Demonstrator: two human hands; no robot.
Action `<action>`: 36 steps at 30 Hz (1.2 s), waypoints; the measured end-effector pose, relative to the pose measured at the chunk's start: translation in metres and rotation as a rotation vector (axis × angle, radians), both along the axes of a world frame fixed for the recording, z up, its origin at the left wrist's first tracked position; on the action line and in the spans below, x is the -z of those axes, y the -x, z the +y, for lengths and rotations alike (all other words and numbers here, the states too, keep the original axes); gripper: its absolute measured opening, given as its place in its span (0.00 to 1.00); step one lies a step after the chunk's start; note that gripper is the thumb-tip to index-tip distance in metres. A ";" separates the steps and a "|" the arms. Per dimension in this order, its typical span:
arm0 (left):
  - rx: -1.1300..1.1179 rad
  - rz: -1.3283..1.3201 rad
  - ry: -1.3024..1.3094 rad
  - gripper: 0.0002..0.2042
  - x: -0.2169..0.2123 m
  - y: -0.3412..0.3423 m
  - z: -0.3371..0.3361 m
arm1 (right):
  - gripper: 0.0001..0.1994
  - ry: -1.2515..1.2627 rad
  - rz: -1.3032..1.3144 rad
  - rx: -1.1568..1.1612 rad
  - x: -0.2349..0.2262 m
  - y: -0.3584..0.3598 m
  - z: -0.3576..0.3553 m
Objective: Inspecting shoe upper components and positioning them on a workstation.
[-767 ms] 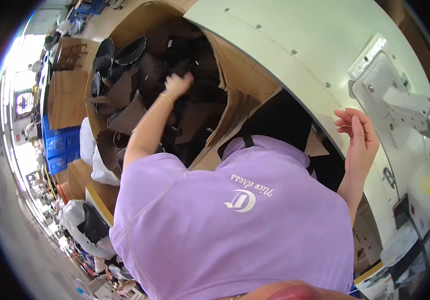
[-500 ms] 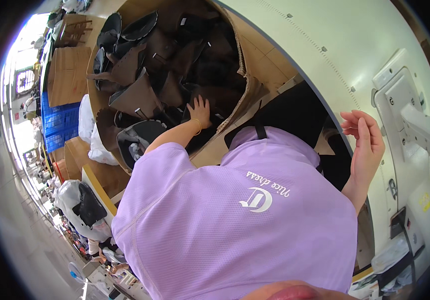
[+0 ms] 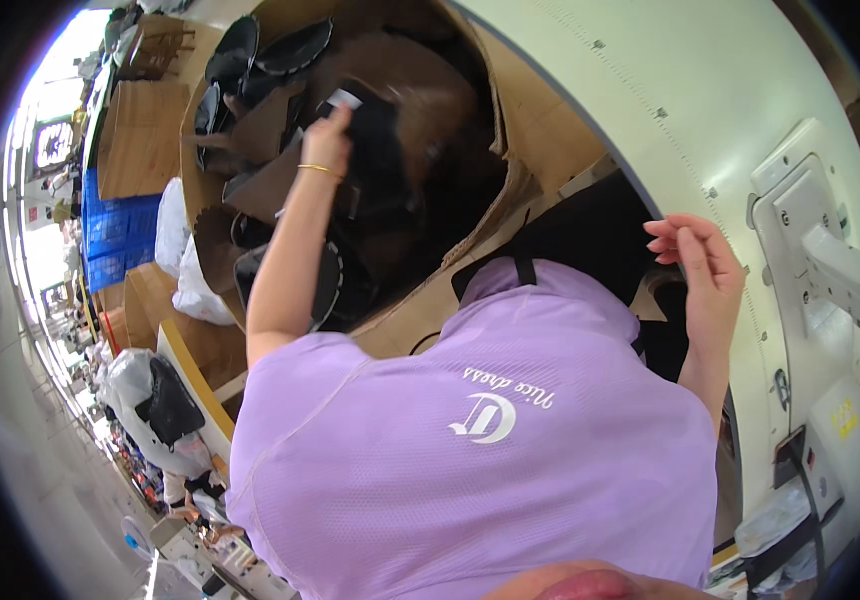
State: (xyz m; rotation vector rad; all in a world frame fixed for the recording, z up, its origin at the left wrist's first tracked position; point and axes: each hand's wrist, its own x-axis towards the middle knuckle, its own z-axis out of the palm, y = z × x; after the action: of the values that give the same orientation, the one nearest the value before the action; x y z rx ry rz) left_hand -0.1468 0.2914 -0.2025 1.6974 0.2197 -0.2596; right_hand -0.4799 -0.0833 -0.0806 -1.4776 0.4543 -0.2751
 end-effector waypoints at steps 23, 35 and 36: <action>1.181 -0.182 0.014 0.22 -0.306 0.019 -0.411 | 0.11 0.153 -0.149 0.497 -0.060 0.063 -0.062; 1.444 0.432 0.882 0.34 -0.121 0.170 -0.317 | 0.11 -0.064 -0.421 0.669 -0.036 0.047 -0.085; 1.450 0.438 0.884 0.34 -0.124 0.184 -0.323 | 0.11 0.037 -0.360 0.672 -0.037 0.048 -0.085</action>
State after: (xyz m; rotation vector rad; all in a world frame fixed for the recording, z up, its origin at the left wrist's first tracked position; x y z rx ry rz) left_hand -0.3312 -0.0318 -0.0790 0.6126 -0.7669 -1.5359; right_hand -0.5278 -0.1684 -0.0438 -1.2351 0.6417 -1.0665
